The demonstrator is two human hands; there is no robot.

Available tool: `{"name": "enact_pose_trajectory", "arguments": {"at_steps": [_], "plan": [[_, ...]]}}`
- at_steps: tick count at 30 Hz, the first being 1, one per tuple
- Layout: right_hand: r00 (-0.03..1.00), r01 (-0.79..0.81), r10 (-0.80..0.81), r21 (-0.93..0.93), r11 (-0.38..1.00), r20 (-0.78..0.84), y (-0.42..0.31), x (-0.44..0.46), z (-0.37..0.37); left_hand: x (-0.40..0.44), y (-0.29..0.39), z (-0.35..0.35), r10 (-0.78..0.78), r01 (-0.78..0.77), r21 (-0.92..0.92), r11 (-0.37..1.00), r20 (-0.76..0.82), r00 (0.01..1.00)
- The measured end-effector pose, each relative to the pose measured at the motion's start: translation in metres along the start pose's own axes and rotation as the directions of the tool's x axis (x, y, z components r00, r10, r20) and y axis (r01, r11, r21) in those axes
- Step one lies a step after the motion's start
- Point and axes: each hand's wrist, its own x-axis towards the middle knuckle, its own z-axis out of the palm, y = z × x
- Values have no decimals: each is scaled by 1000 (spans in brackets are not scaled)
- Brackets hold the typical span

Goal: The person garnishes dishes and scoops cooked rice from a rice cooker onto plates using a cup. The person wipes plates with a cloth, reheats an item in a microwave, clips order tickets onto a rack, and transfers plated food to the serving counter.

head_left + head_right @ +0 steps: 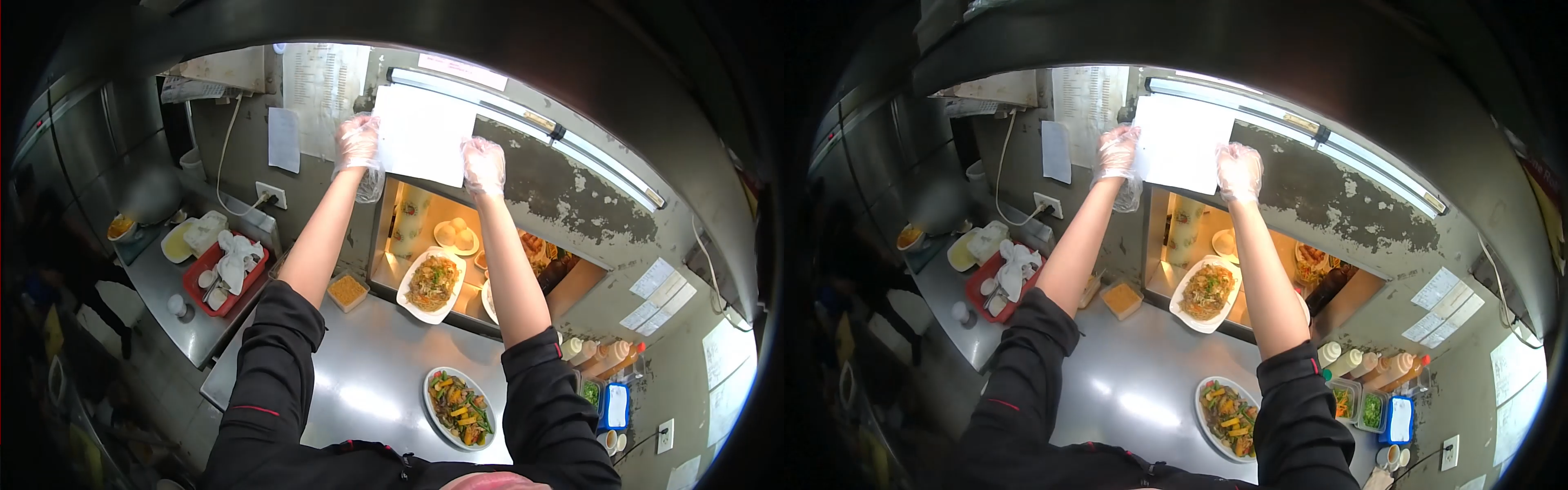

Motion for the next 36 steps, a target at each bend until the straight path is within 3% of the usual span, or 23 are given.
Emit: {"name": "enact_pose_trajectory", "arguments": {"at_steps": [4,7,13,16,17,20,21,23,24,25,26,27,28,29,30,31,32,35,36], "plan": [[999,-16,21,178,984,-27,4,-4,3,6,-2,10,93,-99,-150,984,-49,994],[991,-116,129,261,958,-33,7,7,3,11,10,14,110,-118,-150,982,-56,992],[994,-100,109,352,931,-5,11,21,13,31,1,21,64,-57,-110,992,66,996],[978,102,-106,-33,994,-181,-1,23,9,27,8,11,31,-23,-94,995,91,995],[996,18,-17,12,1000,-85,-15,14,1,28,-8,15,-9,17,-126,992,58,998],[991,97,-103,-74,993,-83,-5,2,-1,3,-47,5,-141,150,-161,975,64,988],[998,-20,20,5,1000,-53,5,-8,-2,-45,4,-29,-188,197,-242,950,58,980],[999,-3,3,22,1000,-34,-2,-58,-21,-103,-31,-54,-224,213,-528,822,44,974],[988,137,-138,-30,990,-65,13,-85,-24,-142,-28,-85,-382,403,-455,795,142,913],[997,68,-71,67,995,41,19,-121,-28,-187,-23,-110,-431,448,-506,737,159,888],[980,84,-84,6,996,181,24,-158,-34,-237,-49,-132,-517,515,-528,675,160,841],[932,-56,14,106,993,362,56,-203,-31,-287,-75,-154,-597,572,-553,606,159,786],[917,36,-92,149,988,387,58,-249,-33,-341,-101,-180,-711,664,-435,609,73,700],[839,-134,117,-7,991,532,55,-295,-37,-393,-130,-211,-748,707,-339,620,15,663],[783,-209,123,73,975,610,69,-344,-30,-425,-135,-249,-649,626,320,711,-45,760],[591,-419,286,-16,908,754,54,-375,-39,-465,-155,-280,-606,615,204,762,-112,788],[514,-507,303,-1,862,803,58,-414,-35,-494,-169,-301,-565,587,91,805,-188,804],[472,-279,108,31,960,875,44,-472,-38,-502,-105,-358,-675,698,11,716,-242,697],[418,-234,52,52,971,907,36,-483,-40,-525,-131,-380,-574,607,12,795,-308,759]]}}
